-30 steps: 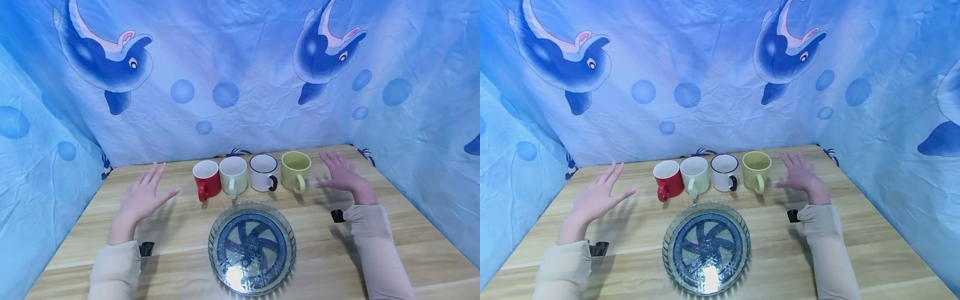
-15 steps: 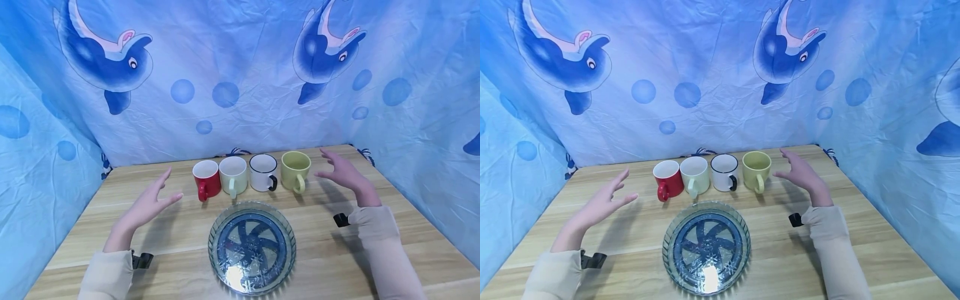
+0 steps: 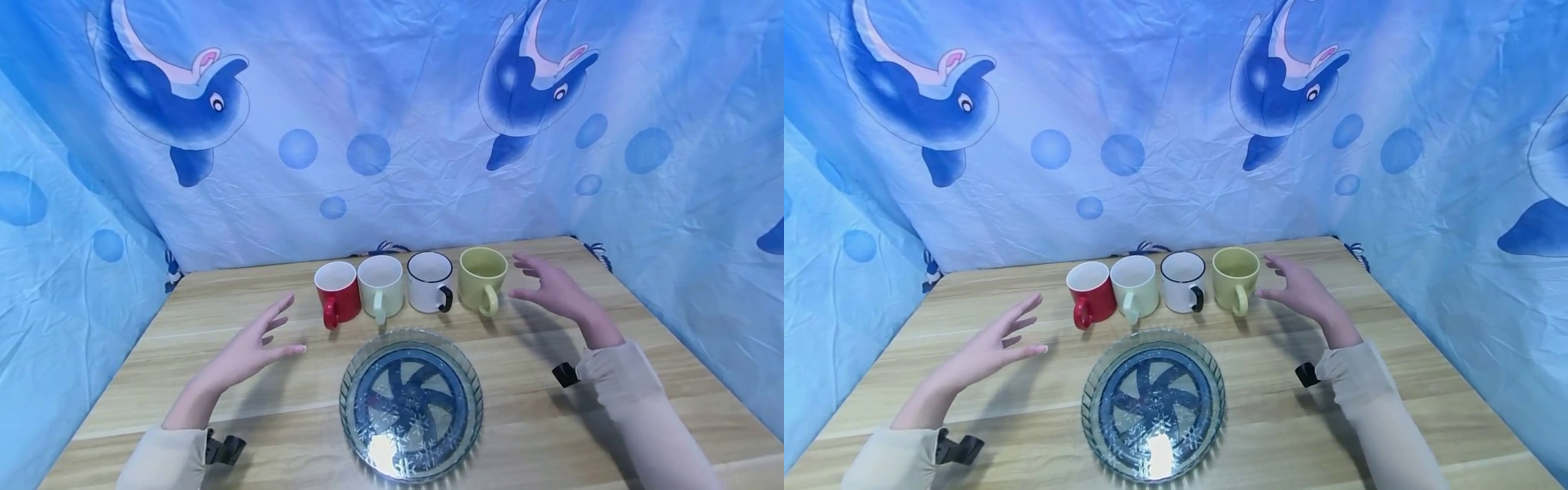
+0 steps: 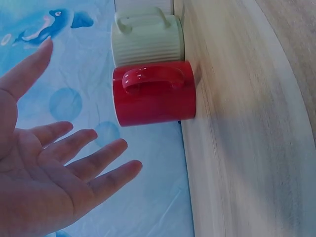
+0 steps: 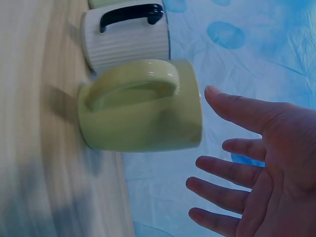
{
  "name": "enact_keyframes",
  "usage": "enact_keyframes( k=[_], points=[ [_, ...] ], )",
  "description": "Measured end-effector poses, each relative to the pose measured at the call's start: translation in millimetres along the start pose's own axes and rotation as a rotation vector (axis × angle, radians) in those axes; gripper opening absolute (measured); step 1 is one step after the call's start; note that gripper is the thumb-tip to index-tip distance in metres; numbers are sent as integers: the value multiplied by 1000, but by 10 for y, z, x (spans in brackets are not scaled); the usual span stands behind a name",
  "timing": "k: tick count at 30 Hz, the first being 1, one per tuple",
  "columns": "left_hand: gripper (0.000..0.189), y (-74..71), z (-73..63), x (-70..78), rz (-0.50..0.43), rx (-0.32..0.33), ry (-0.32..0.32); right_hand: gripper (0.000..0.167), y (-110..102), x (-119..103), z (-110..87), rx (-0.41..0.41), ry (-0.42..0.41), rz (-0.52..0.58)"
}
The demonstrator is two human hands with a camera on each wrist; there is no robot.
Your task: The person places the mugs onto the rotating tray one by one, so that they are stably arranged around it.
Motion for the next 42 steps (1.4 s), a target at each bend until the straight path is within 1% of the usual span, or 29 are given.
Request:
enact_keyframes(
  k=[4,12,14,17,20,25,30,33,35,42],
  points=[
    [95,7,0,-3,-26,-24,33,80,12,5,-49,4,-7,11],
    [95,61,-15,-20,-82,-62,46,77,43,15,-132,40,14,44],
    [95,80,-24,-12,-84,-70,40,76,60,11,-153,48,17,42],
    [96,107,-37,-8,-81,-77,13,75,88,10,-174,55,15,24],
    [98,147,-59,-11,-77,-93,-2,74,131,1,-175,49,3,16],
    [101,258,-84,-8,-92,-151,22,72,207,-21,-148,37,-3,-3],
    [100,383,-89,26,-120,-217,12,66,250,-22,-139,43,9,-21],
    [97,443,-90,54,-134,-236,8,63,266,-20,-141,49,15,-15],
    [95,483,-86,75,-137,-246,20,62,278,-19,-142,48,22,-4],
    [90,666,-105,85,-155,-283,29,63,336,-18,-140,31,53,39]
  ],
)
Point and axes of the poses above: each hand's wrist, its own z-axis towards the middle knuckle, its own y-axis out of the palm, x = y × z, the point moved 4 cm from there along z, towards the middle knuckle, and after that the axes turned 12 degrees about -z, right-handed, at the moved point
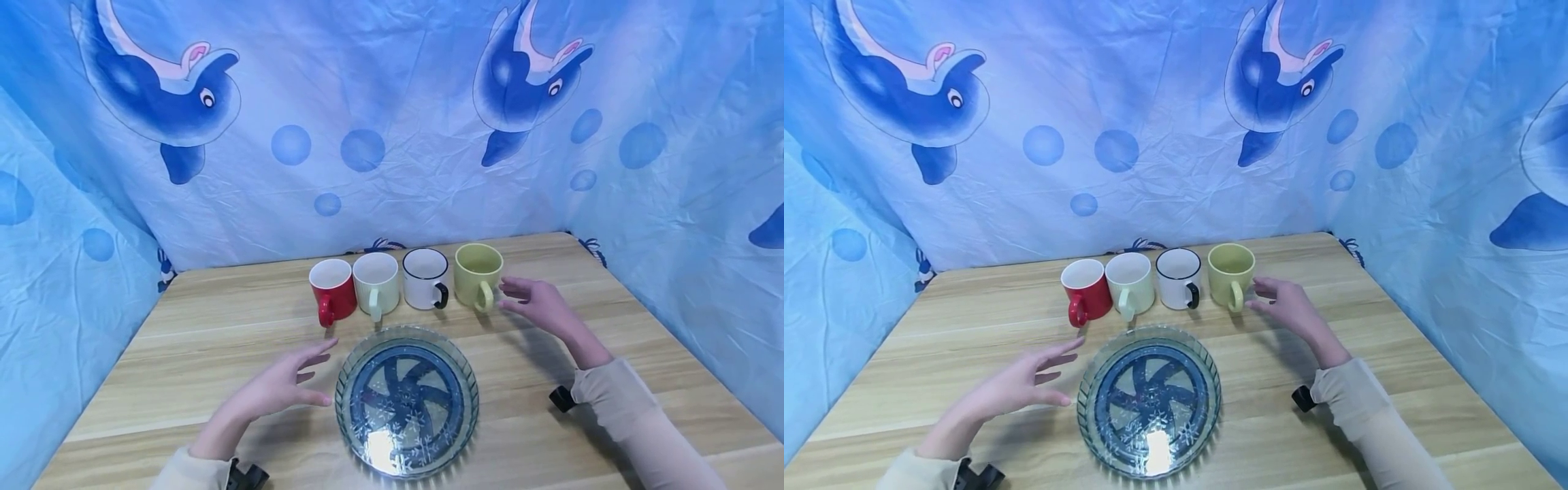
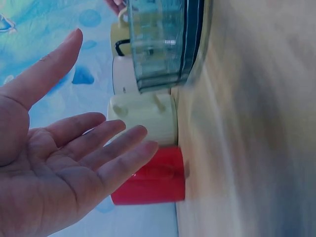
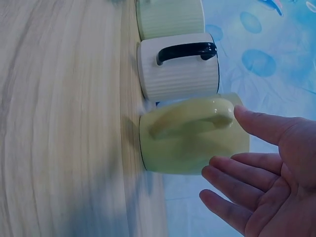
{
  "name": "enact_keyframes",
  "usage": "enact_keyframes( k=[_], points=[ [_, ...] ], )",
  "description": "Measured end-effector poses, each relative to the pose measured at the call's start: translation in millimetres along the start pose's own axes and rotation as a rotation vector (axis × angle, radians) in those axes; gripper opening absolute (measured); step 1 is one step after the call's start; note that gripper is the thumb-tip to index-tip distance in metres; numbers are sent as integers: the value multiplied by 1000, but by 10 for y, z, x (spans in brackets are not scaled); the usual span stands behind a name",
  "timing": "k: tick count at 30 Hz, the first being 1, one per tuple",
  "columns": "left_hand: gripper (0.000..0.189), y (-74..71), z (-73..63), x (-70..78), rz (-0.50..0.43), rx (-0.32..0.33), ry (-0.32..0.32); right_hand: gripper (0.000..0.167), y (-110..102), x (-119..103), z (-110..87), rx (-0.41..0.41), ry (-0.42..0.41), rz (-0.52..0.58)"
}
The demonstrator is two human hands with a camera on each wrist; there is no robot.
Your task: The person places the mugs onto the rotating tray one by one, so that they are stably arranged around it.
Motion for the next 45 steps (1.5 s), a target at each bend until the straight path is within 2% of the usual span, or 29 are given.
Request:
enact_keyframes(
  k=[9,18,24,30,36,45],
  points=[
    [87,137,8,-8,46,-1,17,62,70,-27,33,-3,43,36],
    [86,165,24,-33,101,-9,48,45,185,-45,80,-20,58,67],
    [85,191,44,-66,81,-13,-2,47,253,-44,97,-53,83,113],
    [85,186,49,-81,63,-31,-35,39,275,-62,104,-66,96,146],
    [84,192,62,-80,56,-38,-63,32,261,-72,105,-41,108,137],
    [83,198,61,-80,68,-46,-52,26,179,-18,98,37,108,80]
  ],
)
Point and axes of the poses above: each hand's wrist, its own z-axis towards the middle knuckle, its own y-axis out of the palm, x = y × z, the point moved 4 cm from there along z, towards the middle knuckle, and after that the axes turned 12 degrees about -z, right-handed, at the moved point
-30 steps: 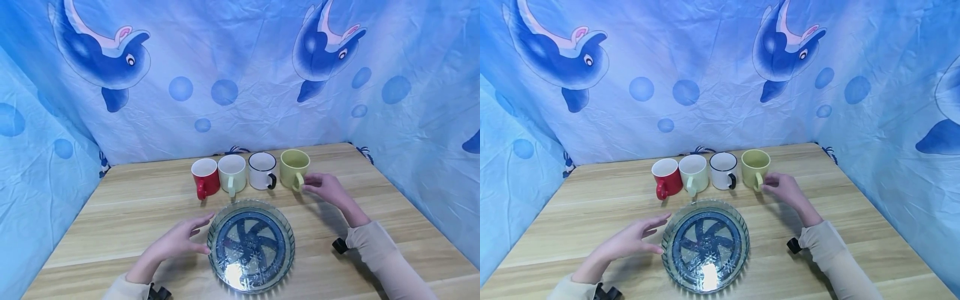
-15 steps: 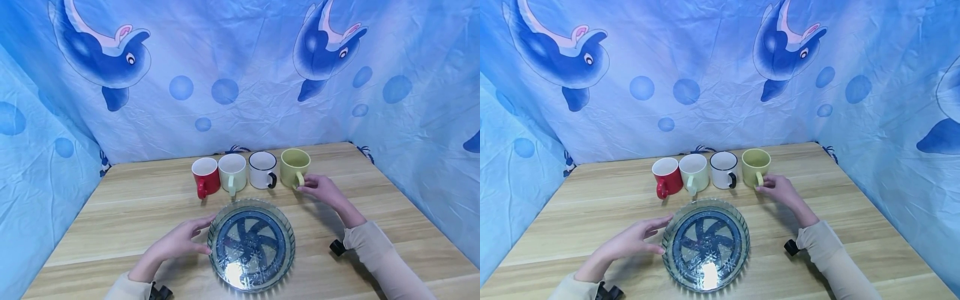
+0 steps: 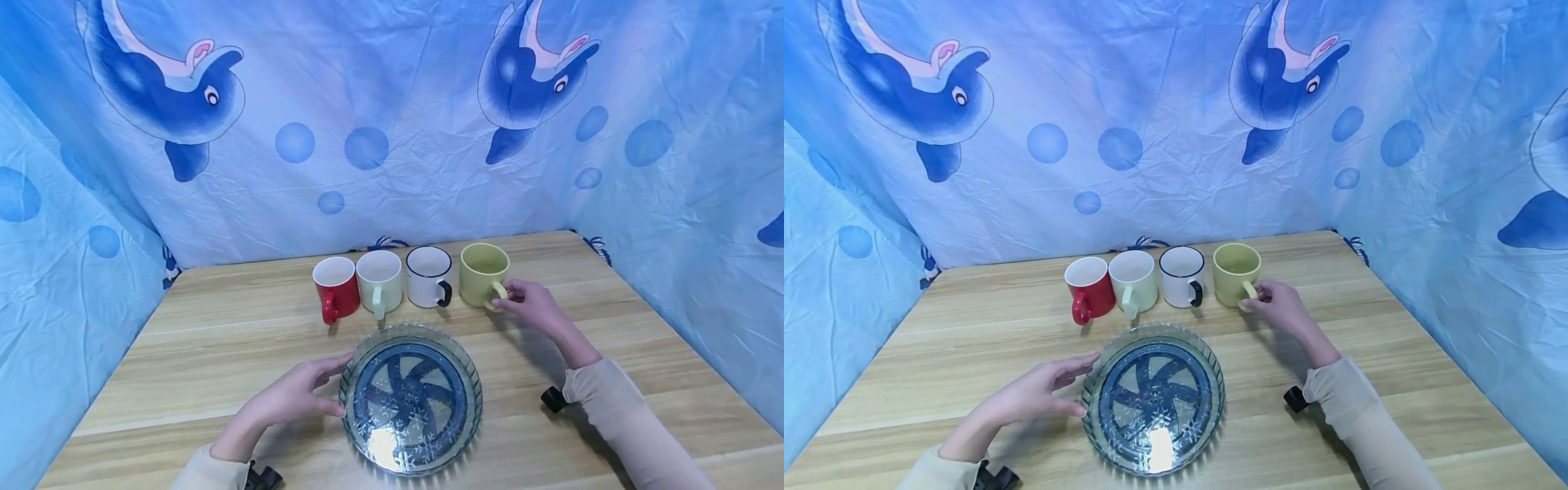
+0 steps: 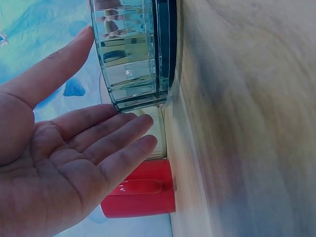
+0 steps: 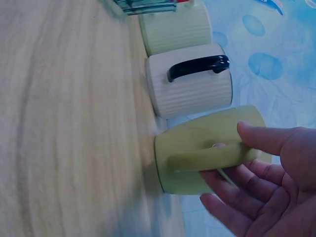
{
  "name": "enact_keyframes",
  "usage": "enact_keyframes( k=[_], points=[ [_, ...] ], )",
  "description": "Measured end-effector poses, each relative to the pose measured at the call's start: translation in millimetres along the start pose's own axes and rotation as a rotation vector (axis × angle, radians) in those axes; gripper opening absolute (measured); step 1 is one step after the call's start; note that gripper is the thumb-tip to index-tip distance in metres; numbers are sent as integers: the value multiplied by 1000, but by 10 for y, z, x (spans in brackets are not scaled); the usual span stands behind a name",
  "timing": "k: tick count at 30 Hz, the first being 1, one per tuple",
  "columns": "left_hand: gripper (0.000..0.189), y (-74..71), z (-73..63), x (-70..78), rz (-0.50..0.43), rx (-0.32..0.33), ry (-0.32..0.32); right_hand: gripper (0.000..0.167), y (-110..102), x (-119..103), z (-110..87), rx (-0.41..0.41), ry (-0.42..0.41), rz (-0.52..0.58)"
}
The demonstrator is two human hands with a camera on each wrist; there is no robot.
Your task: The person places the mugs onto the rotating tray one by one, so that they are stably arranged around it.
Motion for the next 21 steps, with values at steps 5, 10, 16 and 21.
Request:
enact_keyframes(
  k=[5,10,16,21],
  points=[
    [84,1,-7,7,0,-1,-1,30,-61,53,8,11,40,63],
    [84,0,-12,13,5,1,-6,29,-134,73,-5,85,38,-43],
    [84,2,-6,12,8,-2,-6,30,-182,87,-28,122,65,-87],
    [84,2,0,12,14,-1,-1,30,-203,127,-25,169,89,-92]
  ],
)
Point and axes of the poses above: each hand's wrist, its own z-axis towards the middle knuckle, its own y-axis out of the palm, x = y × z, the point moved 4 cm from there along z, towards the middle knuckle, and after that the axes turned 12 degrees about -z, right-handed, at the moved point
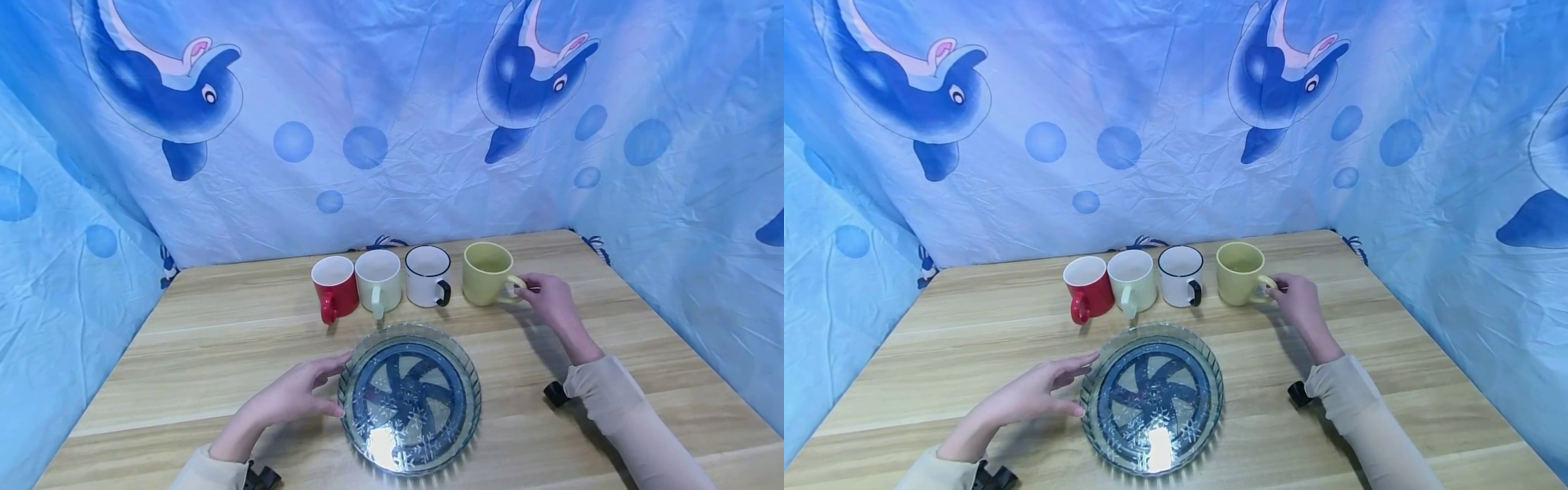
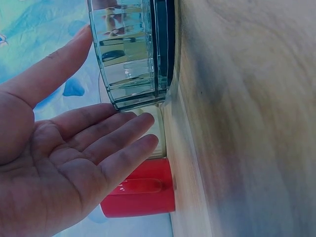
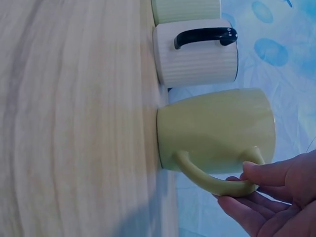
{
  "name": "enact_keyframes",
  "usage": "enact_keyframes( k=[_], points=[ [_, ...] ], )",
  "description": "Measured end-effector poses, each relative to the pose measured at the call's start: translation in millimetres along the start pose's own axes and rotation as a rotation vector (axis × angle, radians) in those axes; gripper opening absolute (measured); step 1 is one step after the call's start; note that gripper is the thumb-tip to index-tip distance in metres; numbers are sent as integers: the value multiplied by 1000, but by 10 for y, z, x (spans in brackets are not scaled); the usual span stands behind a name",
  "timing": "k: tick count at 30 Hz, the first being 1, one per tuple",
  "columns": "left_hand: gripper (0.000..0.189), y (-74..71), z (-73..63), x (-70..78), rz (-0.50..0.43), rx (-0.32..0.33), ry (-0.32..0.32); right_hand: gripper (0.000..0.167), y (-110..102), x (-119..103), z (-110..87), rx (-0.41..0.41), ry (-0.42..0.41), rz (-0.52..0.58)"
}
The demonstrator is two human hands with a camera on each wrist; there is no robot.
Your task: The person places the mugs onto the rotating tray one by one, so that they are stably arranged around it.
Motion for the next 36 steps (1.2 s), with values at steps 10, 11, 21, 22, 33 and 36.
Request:
enact_keyframes(
  k=[10,11,21,22,33,36],
  points=[
    [84,-2,-26,13,9,-6,36,34,34,122,30,22,88,46],
    [84,-1,-25,10,4,-5,32,34,40,134,33,21,97,53],
    [85,2,-18,12,-3,-19,32,35,94,229,37,25,141,148],
    [85,2,-19,14,1,-20,34,34,97,235,37,31,142,154],
    [86,10,-34,28,0,-11,24,33,101,260,37,46,164,175],
    [86,9,-36,15,3,-4,15,33,99,266,40,32,168,179]
  ],
)
Point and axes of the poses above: each hand's wrist, its own z-axis towards the middle knuckle, its own y-axis out of the palm, x = y × z, the point moved 4 cm from there along z, towards the middle knuckle, and after that the axes turned 12 degrees about -z, right-handed, at the moved point
